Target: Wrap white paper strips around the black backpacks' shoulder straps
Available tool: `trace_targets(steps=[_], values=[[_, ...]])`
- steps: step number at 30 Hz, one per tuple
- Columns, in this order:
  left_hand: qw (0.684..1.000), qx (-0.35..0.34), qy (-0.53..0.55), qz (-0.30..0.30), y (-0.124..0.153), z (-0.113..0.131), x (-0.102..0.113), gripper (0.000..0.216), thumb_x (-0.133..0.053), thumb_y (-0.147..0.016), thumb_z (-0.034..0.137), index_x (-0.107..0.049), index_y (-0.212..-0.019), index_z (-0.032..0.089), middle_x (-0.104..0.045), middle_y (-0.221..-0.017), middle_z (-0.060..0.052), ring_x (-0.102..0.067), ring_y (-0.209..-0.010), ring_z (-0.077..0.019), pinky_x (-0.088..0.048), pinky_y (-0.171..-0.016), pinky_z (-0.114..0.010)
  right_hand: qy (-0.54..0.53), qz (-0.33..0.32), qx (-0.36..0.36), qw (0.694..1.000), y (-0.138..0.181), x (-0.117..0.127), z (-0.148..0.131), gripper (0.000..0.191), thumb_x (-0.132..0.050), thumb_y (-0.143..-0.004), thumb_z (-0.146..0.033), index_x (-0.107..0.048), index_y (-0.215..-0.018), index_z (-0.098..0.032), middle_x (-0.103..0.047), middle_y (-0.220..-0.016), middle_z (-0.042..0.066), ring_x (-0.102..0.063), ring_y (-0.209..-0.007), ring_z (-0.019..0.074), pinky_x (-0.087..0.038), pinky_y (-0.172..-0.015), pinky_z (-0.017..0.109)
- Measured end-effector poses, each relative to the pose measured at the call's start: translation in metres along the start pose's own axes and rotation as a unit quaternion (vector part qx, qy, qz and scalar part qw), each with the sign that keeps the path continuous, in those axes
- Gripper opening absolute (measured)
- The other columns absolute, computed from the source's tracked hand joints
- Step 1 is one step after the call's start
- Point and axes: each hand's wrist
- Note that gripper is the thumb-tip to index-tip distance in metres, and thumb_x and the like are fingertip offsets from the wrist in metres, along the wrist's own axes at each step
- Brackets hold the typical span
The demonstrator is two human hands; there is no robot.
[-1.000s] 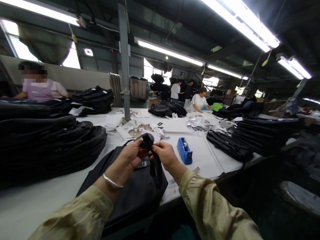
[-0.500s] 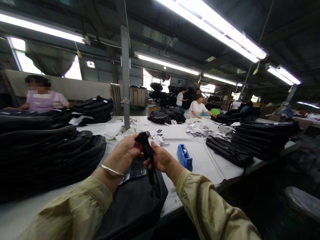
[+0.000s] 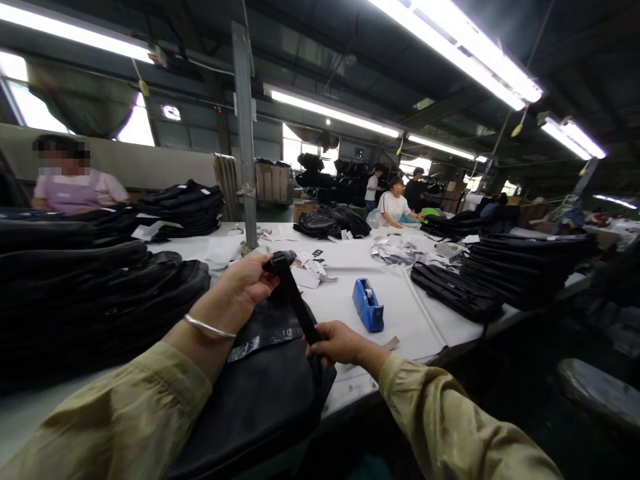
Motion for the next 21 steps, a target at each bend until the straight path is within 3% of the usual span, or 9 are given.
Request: trace_targets(steps=[5, 8, 11, 14, 16, 18, 21], values=[[0.999, 0.004, -0.047, 0.026, 0.008, -0.006, -0.001, 0.018, -0.048, -0.088, 0.005, -0.062, -0.078, 0.01, -0.066, -0.065, -0.006, -0.062, -0.049, -0.0147, -0.056, -0.047, -0.024, -0.027, -0.061, 0.015, 0.998, 0.002, -0.008, 0.027, 0.051, -0.055, -0.064, -0.017, -0.06, -0.115, -0.017, -0.073, -0.096, 0.003, -0.051, -0.041, 0.0061, -0.041, -0.04, 0.018], [0.998, 0.01, -0.063, 0.028, 0.022, -0.025, 0.007, 0.018, -0.048, -0.088, 0.005, -0.064, -0.079, 0.009, -0.067, -0.068, -0.008, -0.063, -0.052, -0.0158, -0.057, -0.048, -0.025, 0.044, -0.066, -0.007, 0.997, 0.013, -0.007, 0.038, 0.052, -0.056, -0.067, -0.017, -0.061, -0.119, -0.018, -0.072, -0.102, 0.004, -0.055, -0.047, 0.0076, -0.045, -0.047, 0.019], [0.998, 0.02, -0.066, 0.008, 0.039, -0.049, 0.026, 0.016, -0.052, -0.087, 0.005, -0.066, -0.08, 0.008, -0.069, -0.074, -0.009, -0.065, -0.056, -0.0154, -0.058, -0.051, -0.024, 0.258, -0.071, 0.027, 0.963, 0.026, 0.007, 0.02, 0.046, -0.068, -0.069, -0.023, -0.068, -0.115, -0.021, -0.073, -0.101, 0.003, -0.065, -0.072, 0.0162, -0.051, -0.069, 0.026], [0.995, 0.047, -0.085, 0.003, 0.049, -0.061, 0.04, 0.015, -0.055, -0.086, 0.006, -0.067, -0.079, 0.009, -0.07, -0.074, -0.009, -0.066, -0.058, -0.0166, -0.059, -0.052, -0.025, 0.384, -0.064, 0.098, 0.916, 0.03, 0.018, -0.026, 0.072, -0.085, -0.058, -0.039, -0.065, -0.125, -0.024, -0.06, -0.133, 0.007, -0.055, -0.118, 0.0319, -0.043, -0.099, 0.036], [0.994, 0.051, -0.095, 0.003, 0.051, -0.059, 0.038, 0.016, -0.055, -0.086, 0.006, -0.068, -0.079, 0.01, -0.07, -0.073, -0.008, -0.067, -0.06, -0.0175, -0.06, -0.054, -0.026, 0.335, -0.066, 0.123, 0.932, 0.023, 0.014, -0.052, 0.083, -0.085, -0.056, -0.05, -0.061, -0.131, -0.024, -0.053, -0.141, 0.007, -0.046, -0.129, 0.0336, -0.04, -0.104, 0.036], [0.993, 0.058, -0.098, 0.006, 0.053, -0.049, 0.029, 0.02, -0.053, -0.087, 0.006, -0.069, -0.078, 0.011, -0.07, -0.07, -0.007, -0.068, -0.059, -0.0181, -0.06, -0.053, -0.026, 0.209, -0.097, 0.123, 0.965, 0.008, 0.001, -0.059, 0.077, -0.079, -0.062, -0.06, -0.063, -0.126, -0.021, -0.063, -0.125, 0.007, -0.055, -0.12, 0.029, -0.044, -0.098, 0.032], [0.993, 0.069, -0.092, 0.026, 0.056, -0.032, 0.022, 0.03, -0.047, -0.089, 0.006, -0.069, -0.07, 0.014, -0.069, -0.064, -0.005, -0.065, -0.052, -0.0161, -0.058, -0.049, -0.023, 0.016, -0.137, 0.089, 0.986, -0.017, -0.029, -0.024, 0.067, -0.078, -0.061, -0.065, -0.068, -0.108, -0.017, -0.069, -0.085, 0.002, -0.066, -0.086, 0.0192, -0.049, -0.083, 0.029]])
Point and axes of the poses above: each hand's wrist, its own y-axis away from the middle knuckle, its own x-axis out of the back of the hand, z = x × y
